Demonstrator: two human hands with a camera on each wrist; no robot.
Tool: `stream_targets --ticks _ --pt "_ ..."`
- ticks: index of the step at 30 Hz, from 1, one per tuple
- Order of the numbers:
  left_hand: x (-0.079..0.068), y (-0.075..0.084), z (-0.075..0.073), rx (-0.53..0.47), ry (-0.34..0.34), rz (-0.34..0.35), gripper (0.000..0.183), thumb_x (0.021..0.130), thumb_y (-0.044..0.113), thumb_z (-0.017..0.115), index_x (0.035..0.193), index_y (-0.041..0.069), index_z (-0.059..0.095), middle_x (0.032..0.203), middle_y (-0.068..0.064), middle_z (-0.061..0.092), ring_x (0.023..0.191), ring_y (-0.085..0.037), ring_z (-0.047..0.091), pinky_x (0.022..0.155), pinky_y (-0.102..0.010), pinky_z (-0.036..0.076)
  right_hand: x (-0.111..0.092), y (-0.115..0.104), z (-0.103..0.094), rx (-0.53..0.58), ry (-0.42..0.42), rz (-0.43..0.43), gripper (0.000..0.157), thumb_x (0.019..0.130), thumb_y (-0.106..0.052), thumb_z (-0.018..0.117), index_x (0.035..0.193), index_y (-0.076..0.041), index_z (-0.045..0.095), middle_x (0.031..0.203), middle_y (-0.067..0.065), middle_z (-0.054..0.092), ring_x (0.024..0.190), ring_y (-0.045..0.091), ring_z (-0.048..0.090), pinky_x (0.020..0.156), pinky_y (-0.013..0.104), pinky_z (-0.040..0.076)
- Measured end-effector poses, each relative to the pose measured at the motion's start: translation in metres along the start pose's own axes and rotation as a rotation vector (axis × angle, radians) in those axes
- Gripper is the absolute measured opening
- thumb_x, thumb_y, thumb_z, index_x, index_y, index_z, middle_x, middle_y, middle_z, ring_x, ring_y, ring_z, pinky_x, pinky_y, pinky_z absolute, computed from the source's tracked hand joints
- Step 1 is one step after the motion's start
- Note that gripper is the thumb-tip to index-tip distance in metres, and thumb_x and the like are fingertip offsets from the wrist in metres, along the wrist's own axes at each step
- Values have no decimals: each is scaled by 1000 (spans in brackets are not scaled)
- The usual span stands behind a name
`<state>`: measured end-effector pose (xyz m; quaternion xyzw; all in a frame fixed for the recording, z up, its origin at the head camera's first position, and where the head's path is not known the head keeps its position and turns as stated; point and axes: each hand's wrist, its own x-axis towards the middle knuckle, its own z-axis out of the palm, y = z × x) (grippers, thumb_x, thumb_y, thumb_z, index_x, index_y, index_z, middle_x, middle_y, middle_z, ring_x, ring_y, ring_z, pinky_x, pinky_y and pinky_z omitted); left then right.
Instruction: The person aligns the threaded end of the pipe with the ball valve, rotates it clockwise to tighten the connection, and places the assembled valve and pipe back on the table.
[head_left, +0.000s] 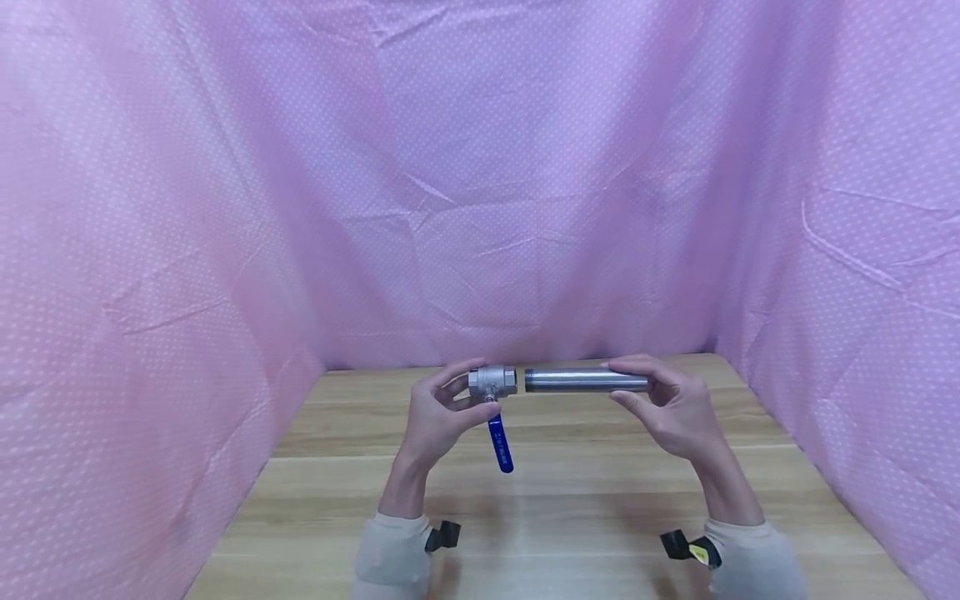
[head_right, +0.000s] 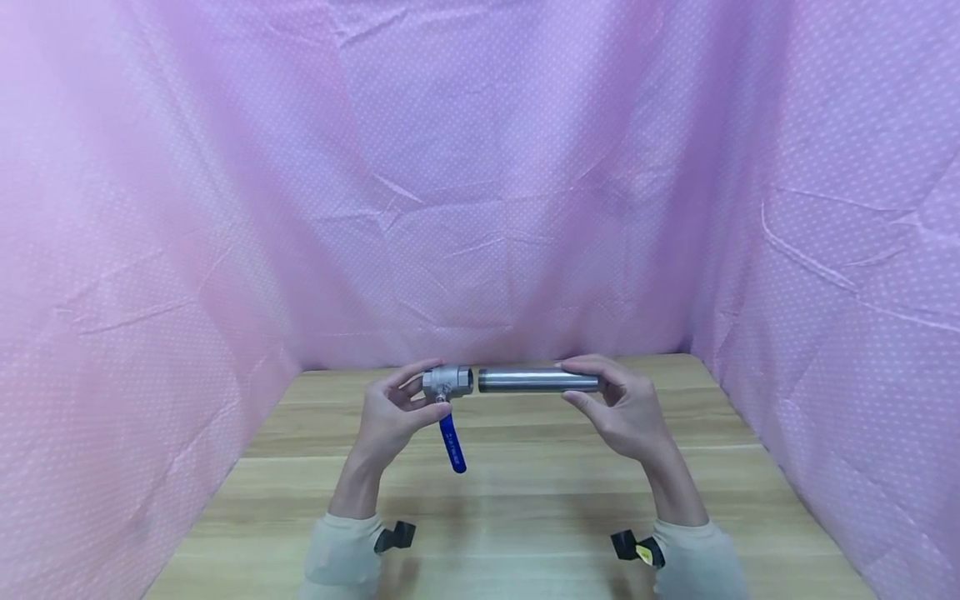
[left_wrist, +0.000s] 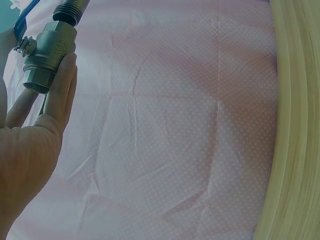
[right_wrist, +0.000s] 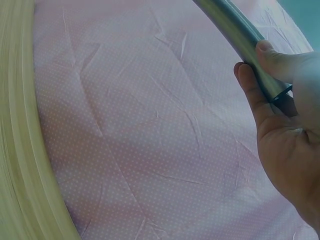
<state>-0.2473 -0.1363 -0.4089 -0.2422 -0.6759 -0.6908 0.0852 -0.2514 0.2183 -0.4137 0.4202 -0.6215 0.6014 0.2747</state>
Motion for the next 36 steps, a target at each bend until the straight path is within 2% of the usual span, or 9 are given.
stream_targets --ticks 4,10,21,26,31,33,36 --pt "0 0 1 -2 -8 13 66 83 -8 92 145 -5 69 146 -27 65 125 -19 77 107 -40 69 0 0 1 4 -9 -4 49 79 34 78 126 21 72 129 9 83 114 8 79 74 13 61" --pt "0 -1 2 -10 -18 37 66 83 -9 92 145 -5 70 141 -15 70 124 -17 78 107 -39 69 1 -3 1 15 -24 -17 49 79 35 78 126 21 71 130 10 82 116 9 78 73 14 60" --pt "-1 3 4 -32 -32 56 68 82 -9 92 145 -10 67 138 -8 71 123 -14 78 107 -38 69 3 -8 2 9 -32 -27 48 81 33 79 127 22 71 130 12 82 121 12 78 84 13 63" --pt "-2 3 4 -39 -37 56 68 82 -10 92 145 -10 67 138 -8 71 122 -15 78 107 -38 69 3 -9 3 -7 -30 -32 46 83 30 80 127 21 71 130 13 82 118 11 78 80 13 60" --pt "-2 3 4 -35 -40 57 67 82 -9 92 145 -10 67 140 -9 71 123 -15 78 106 -38 70 2 -8 3 -11 -30 -32 46 83 29 81 127 21 71 130 13 82 120 12 78 84 14 62" --pt "-2 3 4 -34 -41 60 67 82 -9 92 145 -10 67 140 -9 71 124 -15 78 107 -38 69 2 -8 4 -22 -28 -33 46 83 28 82 127 20 72 130 13 82 118 11 78 81 14 61" --pt "-2 4 4 -33 -43 61 67 83 -9 92 145 -8 68 140 -9 70 125 -15 77 107 -38 69 3 -8 4 -38 -23 -35 45 83 26 83 127 19 73 129 13 83 110 8 76 69 16 54"
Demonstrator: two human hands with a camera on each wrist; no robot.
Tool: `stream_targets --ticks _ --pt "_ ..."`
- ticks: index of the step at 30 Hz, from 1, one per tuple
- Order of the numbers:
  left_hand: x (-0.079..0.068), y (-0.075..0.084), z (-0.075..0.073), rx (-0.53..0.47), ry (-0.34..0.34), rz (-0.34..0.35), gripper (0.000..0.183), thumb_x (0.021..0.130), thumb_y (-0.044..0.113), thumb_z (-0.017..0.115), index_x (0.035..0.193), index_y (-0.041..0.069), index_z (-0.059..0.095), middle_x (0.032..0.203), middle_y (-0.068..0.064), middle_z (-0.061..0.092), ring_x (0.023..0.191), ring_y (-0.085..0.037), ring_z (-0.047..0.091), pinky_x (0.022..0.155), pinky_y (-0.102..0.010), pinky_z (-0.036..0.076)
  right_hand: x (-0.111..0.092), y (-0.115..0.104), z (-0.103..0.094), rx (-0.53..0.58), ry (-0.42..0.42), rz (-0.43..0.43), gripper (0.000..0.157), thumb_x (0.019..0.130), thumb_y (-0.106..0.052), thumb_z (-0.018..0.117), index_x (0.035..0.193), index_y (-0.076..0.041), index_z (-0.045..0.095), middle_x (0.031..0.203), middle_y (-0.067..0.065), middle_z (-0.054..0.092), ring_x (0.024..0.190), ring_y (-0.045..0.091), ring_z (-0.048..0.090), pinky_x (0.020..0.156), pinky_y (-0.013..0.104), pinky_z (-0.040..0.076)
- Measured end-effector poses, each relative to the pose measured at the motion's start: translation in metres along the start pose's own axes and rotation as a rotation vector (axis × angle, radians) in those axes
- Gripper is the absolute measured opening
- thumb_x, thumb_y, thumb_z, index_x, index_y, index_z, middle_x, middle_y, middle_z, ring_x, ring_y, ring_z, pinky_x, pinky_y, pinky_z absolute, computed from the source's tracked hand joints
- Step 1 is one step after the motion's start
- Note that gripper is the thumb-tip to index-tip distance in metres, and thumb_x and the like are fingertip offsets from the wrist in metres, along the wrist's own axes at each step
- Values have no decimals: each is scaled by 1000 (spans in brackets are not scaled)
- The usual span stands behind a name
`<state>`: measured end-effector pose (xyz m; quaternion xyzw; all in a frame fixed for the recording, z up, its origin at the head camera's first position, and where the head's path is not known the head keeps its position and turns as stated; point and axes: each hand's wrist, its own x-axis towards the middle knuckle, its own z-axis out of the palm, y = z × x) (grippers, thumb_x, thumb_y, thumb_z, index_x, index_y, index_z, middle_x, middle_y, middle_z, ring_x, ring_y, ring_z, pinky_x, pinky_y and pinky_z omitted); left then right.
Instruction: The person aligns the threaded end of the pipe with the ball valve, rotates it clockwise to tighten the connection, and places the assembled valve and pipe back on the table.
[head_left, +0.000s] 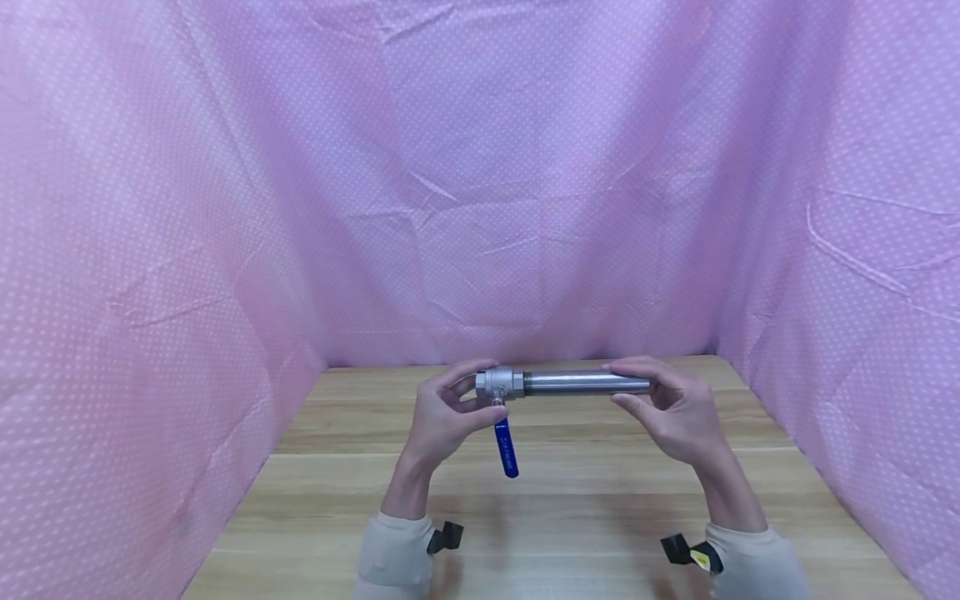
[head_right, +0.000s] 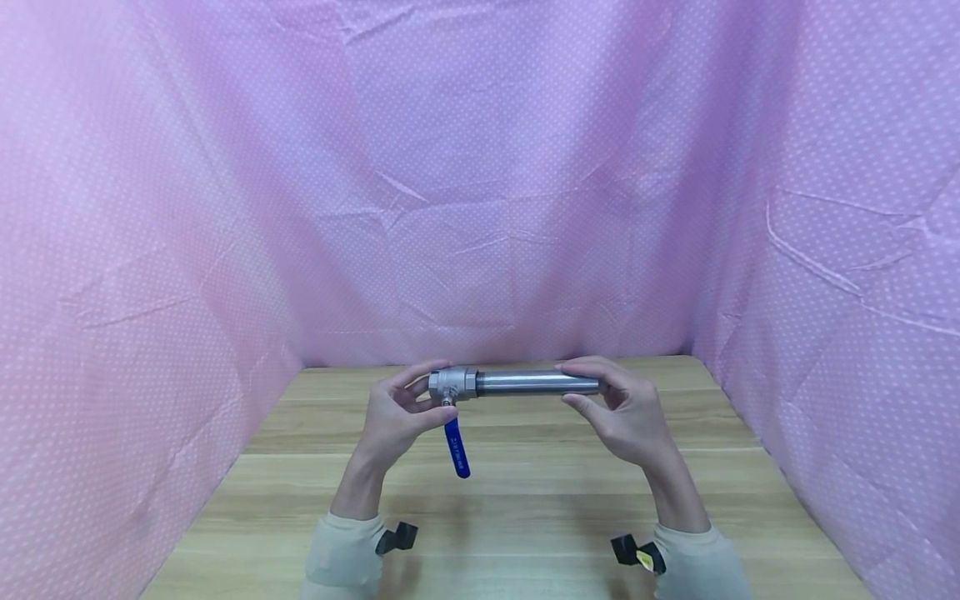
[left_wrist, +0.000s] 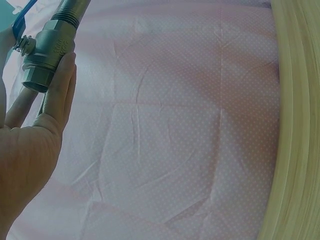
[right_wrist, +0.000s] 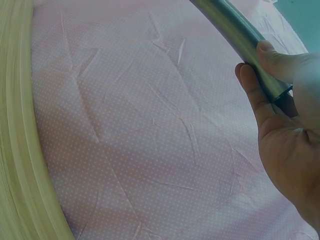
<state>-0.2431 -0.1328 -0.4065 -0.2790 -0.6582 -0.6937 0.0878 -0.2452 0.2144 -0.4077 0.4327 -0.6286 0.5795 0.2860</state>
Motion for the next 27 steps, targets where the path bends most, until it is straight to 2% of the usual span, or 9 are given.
stream_targets --ticks 5,10,15,20,23,27 --pt "0 -1 1 -5 -7 0 66 82 -9 92 144 -4 70 141 -10 70 126 -16 77 107 -39 69 1 1 0 6 0 -4 45 83 26 84 127 19 73 129 14 83 103 9 73 63 22 49" --pt "0 -1 2 -8 -6 1 66 82 -10 92 144 -5 70 140 -8 70 124 -15 77 106 -38 70 1 0 0 8 -1 12 46 82 28 83 127 18 73 128 12 83 96 8 70 57 23 46" --pt "0 -1 3 -10 -8 -1 66 82 -10 91 144 -6 70 139 -5 71 124 -15 77 105 -38 70 -1 -1 0 8 -2 29 48 81 30 81 127 18 73 128 11 83 95 7 70 57 23 48" --pt "-1 -2 4 -13 -12 0 66 82 -10 91 145 -8 68 139 -4 71 124 -14 77 106 -39 69 -1 -1 -1 2 -13 37 48 81 31 80 127 18 73 126 10 83 88 6 68 52 26 46" --pt "-1 -2 4 -10 -11 -3 67 82 -10 90 145 -11 66 139 -3 71 124 -13 77 107 -39 69 -2 0 -1 -4 -20 40 50 81 33 77 128 17 73 127 11 82 91 6 70 54 26 49" --pt "-2 -2 5 -12 -6 -8 69 82 -11 90 146 -16 63 138 -1 71 123 -12 77 107 -38 69 -3 0 -2 -9 -27 42 49 83 32 77 129 17 73 127 14 80 96 6 75 64 17 59"
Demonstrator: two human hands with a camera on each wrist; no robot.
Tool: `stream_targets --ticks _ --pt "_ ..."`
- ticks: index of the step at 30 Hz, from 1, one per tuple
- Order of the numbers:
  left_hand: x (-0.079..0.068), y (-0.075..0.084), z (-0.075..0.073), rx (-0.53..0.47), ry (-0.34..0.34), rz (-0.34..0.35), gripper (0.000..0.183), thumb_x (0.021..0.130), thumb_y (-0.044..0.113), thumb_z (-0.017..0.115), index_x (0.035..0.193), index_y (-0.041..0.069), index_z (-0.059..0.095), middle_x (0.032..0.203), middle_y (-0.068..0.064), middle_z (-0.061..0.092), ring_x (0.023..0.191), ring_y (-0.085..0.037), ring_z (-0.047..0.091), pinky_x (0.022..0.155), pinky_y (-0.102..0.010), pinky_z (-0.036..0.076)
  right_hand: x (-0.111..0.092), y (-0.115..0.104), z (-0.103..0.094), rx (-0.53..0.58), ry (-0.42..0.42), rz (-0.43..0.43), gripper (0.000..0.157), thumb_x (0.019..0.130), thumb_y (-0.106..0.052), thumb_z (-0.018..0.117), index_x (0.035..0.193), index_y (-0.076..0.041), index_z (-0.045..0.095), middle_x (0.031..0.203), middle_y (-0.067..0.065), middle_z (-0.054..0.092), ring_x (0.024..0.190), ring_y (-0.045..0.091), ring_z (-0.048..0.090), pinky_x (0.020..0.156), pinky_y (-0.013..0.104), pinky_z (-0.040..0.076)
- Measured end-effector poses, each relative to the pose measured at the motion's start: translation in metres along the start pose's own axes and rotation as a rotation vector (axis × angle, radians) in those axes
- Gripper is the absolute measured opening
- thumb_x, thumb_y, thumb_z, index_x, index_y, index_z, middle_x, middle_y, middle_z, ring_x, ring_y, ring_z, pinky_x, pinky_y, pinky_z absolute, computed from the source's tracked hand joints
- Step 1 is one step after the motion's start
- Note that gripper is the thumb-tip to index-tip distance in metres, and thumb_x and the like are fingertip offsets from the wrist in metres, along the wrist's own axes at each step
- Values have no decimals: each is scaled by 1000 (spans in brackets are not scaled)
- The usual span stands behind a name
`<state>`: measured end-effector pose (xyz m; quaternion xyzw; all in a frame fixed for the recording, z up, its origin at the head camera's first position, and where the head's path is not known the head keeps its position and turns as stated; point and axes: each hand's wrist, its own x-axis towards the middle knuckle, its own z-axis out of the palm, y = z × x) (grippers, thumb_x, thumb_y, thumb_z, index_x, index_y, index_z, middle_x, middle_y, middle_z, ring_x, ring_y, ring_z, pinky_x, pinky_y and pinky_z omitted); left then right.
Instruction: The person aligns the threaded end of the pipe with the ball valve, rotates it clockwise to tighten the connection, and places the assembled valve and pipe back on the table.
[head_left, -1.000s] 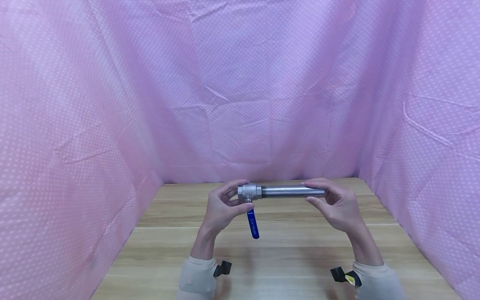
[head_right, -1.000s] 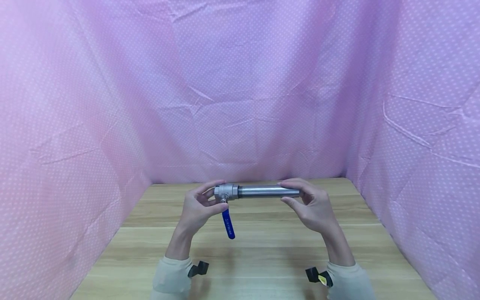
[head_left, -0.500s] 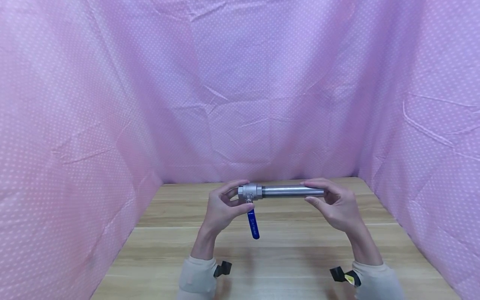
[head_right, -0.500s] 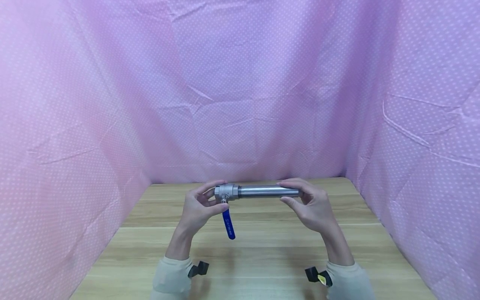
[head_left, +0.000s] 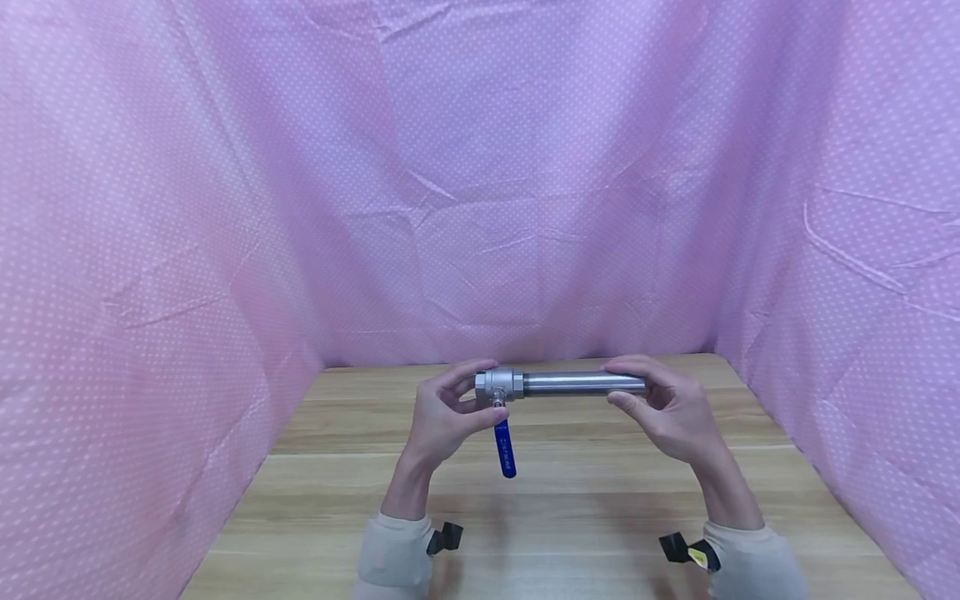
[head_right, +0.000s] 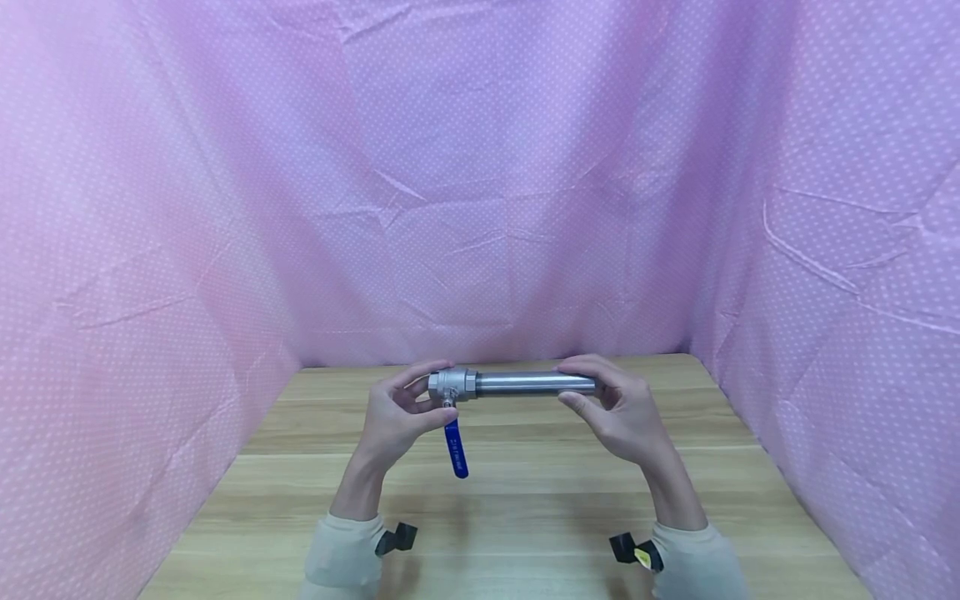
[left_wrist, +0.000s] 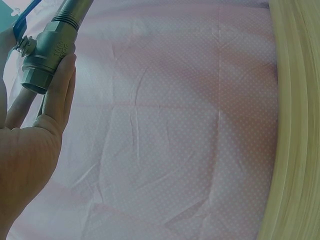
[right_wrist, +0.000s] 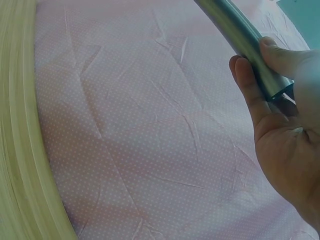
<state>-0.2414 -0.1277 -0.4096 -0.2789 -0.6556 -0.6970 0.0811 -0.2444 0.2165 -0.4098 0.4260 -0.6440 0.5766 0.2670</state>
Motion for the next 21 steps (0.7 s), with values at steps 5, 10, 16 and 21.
stream_targets --ticks 5,10,16,21 --pt "0 0 0 7 10 7 66 82 -11 90 144 -9 69 137 -2 72 123 -13 77 107 -38 69 0 0 1 33 1 23 48 84 34 73 130 19 70 124 10 80 93 9 82 77 19 70" --pt "1 -1 0 5 17 18 66 81 -11 91 143 -10 69 136 -2 74 122 -13 78 105 -38 70 1 0 1 93 -13 36 55 79 41 69 130 20 66 134 15 75 112 11 79 84 21 71" --pt "1 -1 -1 -2 20 22 67 80 -13 91 143 -9 69 137 -2 73 123 -14 78 104 -38 70 1 1 1 136 -39 23 54 77 45 65 125 21 63 134 19 69 118 14 75 85 21 71" --pt "1 0 -1 5 21 16 66 80 -13 91 143 -5 71 137 -2 73 124 -14 78 105 -39 70 0 2 1 129 -41 25 56 76 45 65 126 20 65 130 22 70 111 12 76 81 19 70"
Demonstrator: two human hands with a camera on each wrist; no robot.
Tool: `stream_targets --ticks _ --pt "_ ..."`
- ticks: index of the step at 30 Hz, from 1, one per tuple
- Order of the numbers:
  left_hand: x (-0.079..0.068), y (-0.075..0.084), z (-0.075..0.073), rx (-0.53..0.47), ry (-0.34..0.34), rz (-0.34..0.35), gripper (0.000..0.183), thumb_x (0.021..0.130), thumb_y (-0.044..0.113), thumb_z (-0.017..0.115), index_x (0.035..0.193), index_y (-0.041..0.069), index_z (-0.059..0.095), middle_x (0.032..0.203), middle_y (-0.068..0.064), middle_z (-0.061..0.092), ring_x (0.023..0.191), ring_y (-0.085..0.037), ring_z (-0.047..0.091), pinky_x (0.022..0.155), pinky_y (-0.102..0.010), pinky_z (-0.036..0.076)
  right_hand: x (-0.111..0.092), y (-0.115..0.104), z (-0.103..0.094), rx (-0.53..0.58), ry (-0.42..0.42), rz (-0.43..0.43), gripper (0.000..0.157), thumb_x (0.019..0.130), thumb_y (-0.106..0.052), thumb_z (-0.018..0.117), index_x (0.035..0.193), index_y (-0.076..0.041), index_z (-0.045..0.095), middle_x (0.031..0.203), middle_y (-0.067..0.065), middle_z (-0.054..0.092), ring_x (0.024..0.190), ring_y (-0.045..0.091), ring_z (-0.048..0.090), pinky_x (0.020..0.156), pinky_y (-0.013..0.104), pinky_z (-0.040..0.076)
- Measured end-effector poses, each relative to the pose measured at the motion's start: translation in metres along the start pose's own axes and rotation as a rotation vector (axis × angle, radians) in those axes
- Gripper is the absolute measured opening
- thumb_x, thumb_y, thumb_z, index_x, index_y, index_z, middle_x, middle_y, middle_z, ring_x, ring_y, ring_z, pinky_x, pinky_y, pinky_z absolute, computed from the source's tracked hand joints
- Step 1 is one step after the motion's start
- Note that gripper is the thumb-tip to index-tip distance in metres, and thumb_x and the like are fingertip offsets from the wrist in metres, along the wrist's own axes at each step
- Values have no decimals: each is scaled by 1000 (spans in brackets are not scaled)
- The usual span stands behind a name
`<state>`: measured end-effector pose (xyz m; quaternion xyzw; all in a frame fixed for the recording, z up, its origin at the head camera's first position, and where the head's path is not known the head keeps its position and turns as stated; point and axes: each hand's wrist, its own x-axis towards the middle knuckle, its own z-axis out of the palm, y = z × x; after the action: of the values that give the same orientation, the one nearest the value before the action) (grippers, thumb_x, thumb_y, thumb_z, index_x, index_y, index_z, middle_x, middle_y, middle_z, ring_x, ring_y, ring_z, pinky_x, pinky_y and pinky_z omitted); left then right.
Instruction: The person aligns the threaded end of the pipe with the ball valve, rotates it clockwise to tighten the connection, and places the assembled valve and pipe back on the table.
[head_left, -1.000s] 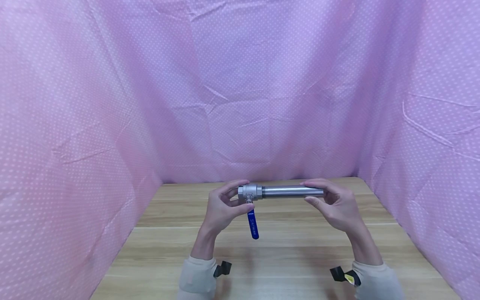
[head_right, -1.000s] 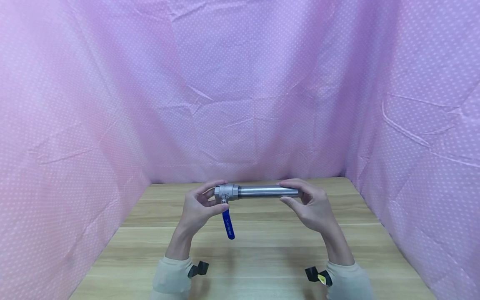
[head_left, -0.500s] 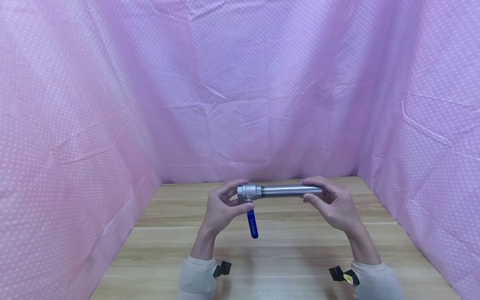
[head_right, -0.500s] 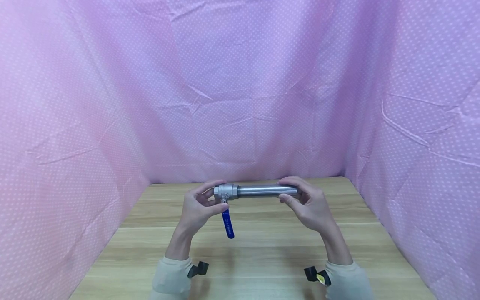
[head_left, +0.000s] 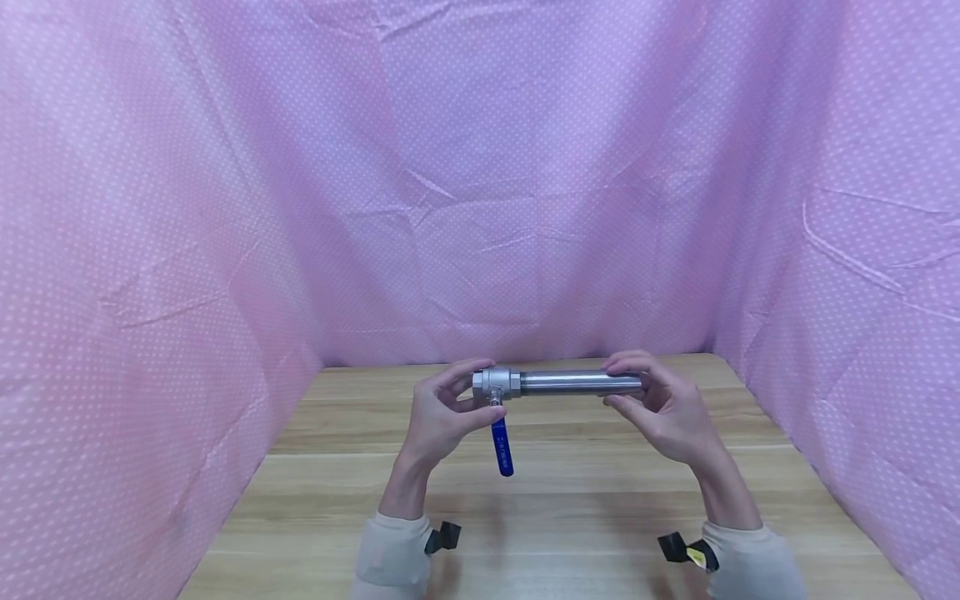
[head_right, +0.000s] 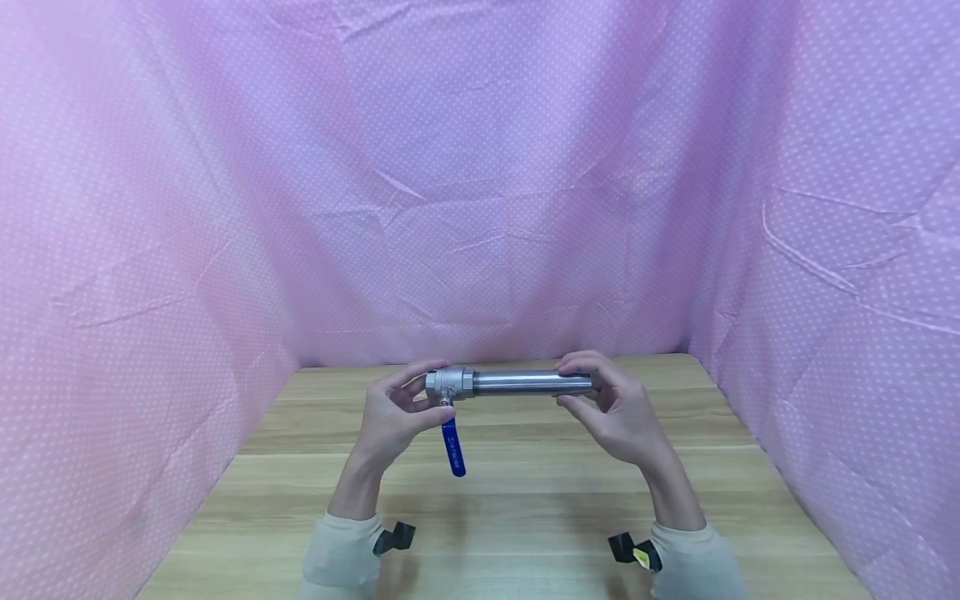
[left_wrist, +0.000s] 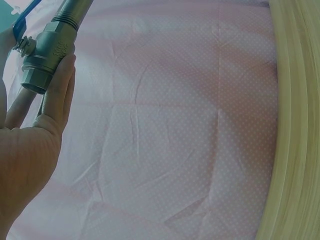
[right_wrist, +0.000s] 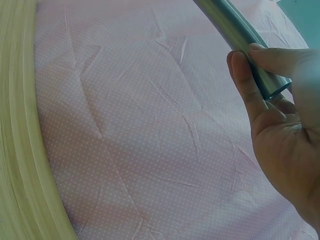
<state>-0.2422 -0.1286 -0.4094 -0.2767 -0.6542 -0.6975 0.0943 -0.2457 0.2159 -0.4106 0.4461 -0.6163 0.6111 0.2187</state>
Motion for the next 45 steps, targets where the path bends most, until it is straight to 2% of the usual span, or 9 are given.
stream_targets --ticks 4,8,16,23,31,36,38,45 --pt "0 0 0 0 -3 -4 66 81 -13 91 143 -5 71 137 -2 73 124 -14 78 105 -39 70 -1 -1 0 11 7 14 55 77 43 68 127 21 65 129 23 71 106 13 80 82 20 70" --pt "1 -2 -2 -2 -3 -3 67 80 -14 91 143 -6 70 136 -2 73 123 -13 78 103 -38 70 -1 -2 1 8 10 33 53 79 41 69 129 21 65 128 15 75 97 14 83 80 21 71" --pt "2 -3 -2 -11 -11 -5 67 81 -13 91 144 -9 68 138 -2 72 124 -13 78 104 -38 70 -2 -5 -2 -141 31 161 49 84 32 75 130 14 69 116 -6 78 86 6 79 73 19 69" --pt "2 -3 -2 -5 -14 -2 66 81 -11 92 143 -7 70 138 -3 72 125 -14 78 105 -39 70 -3 -5 -2 -196 40 169 45 88 27 76 129 9 72 97 2 76 81 1 75 67 17 65" --pt "1 -1 -1 7 -13 0 64 82 -9 92 143 -3 72 140 -6 71 127 -15 77 105 -40 70 -3 -6 -2 -281 55 186 43 89 26 77 128 7 75 91 -10 78 77 -1 75 61 17 63" --pt "1 -1 -1 -3 -8 -5 66 81 -11 91 143 -5 71 139 -5 72 126 -15 77 104 -40 70 -4 -6 -2 -297 59 207 42 90 24 76 129 8 75 87 -10 78 73 -1 73 57 19 61" --pt "0 -1 -1 -5 -5 -9 66 81 -12 91 143 -5 71 138 -3 72 125 -15 77 104 -40 70 -3 -5 -1 -279 53 206 43 90 24 77 130 8 74 91 -11 79 75 -1 74 58 19 62" --pt "0 -1 -2 8 7 -18 65 80 -11 91 142 -3 72 137 -4 73 124 -15 78 105 -40 70 -3 -3 -2 -173 12 172 57 81 32 79 133 11 67 126 -7 78 90 0 76 68 16 65"
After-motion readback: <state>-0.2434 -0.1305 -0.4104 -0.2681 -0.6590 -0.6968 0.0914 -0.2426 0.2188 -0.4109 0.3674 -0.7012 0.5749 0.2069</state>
